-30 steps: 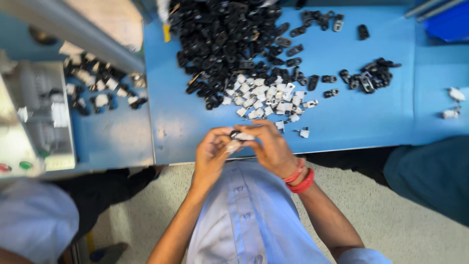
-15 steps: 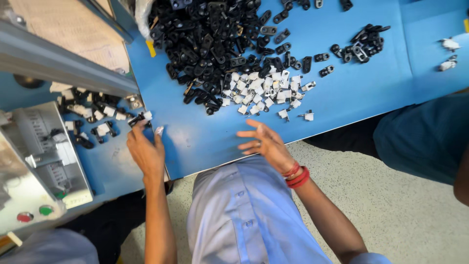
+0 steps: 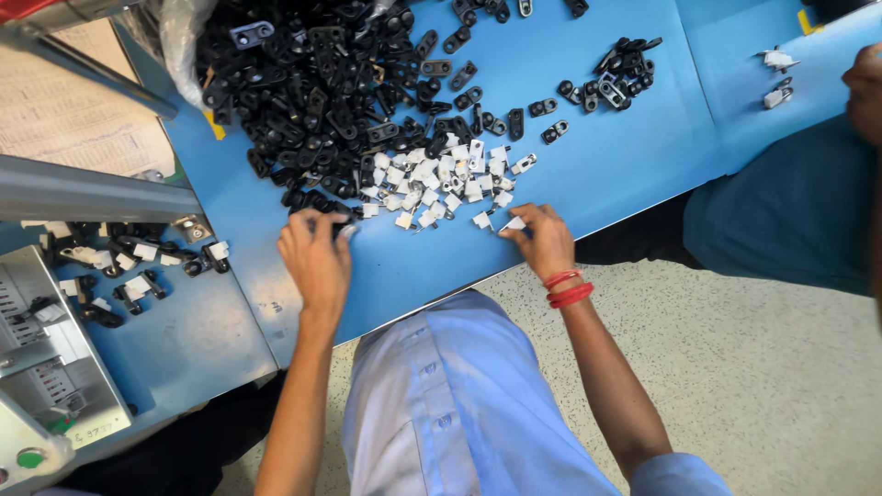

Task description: The person repeatedly picks a black plastic housing and a white plastic insert from piles on a blue workbench, aligns them, and presses them together by hand. Assembled units are placed into a nearby tray. The task continues in a repetitive cycle throughout the clip.

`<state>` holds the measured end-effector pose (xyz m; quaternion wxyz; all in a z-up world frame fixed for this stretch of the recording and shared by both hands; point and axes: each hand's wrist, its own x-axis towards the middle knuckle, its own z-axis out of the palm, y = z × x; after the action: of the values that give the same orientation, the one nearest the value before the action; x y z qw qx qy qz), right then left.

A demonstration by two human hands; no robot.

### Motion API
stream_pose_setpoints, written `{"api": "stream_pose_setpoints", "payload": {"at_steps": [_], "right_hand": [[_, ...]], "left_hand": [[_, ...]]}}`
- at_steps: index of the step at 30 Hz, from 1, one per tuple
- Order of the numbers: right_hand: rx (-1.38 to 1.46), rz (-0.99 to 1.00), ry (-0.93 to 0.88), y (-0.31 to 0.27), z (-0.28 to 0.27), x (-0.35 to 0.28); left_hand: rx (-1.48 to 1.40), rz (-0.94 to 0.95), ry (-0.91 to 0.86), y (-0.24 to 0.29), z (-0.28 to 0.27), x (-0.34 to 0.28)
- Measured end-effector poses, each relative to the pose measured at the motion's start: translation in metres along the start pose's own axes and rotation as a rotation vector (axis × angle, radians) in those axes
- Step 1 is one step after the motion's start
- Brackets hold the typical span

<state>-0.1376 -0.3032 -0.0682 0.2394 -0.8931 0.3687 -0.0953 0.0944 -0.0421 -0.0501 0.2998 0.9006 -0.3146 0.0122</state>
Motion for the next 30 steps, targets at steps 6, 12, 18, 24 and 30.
{"api": "stream_pose_setpoints", "payload": {"at_steps": [6, 12, 18, 24, 30], "right_hand": [[0.473, 0.091, -0.195, -0.003, -0.005, -0.006], [0.287, 0.014, 0.125, 0.015, 0.010, 0.008], [0.915, 0.134, -0.112, -0.004, 0.051, 0.038], [0.934, -0.011, 0.370, 0.022, -0.026, 0.048], [0.750, 0.027, 0.556, 0.055, -0.027, 0.074]], "left_hand": [[-0.500, -0.452, 0.034, 0.027, -0.008, -0.037], [-1.663, -0.941, 0.003, 0.057, 0.011, -0.063], [-1.836, -0.914, -0.179, 0.058, 0.010, -0.060], [-1.763, -0.801, -0.230, 0.031, -0.016, -0.057], [-1.666, -0.779, -0.266, -0.001, -0.029, -0.067]]}}
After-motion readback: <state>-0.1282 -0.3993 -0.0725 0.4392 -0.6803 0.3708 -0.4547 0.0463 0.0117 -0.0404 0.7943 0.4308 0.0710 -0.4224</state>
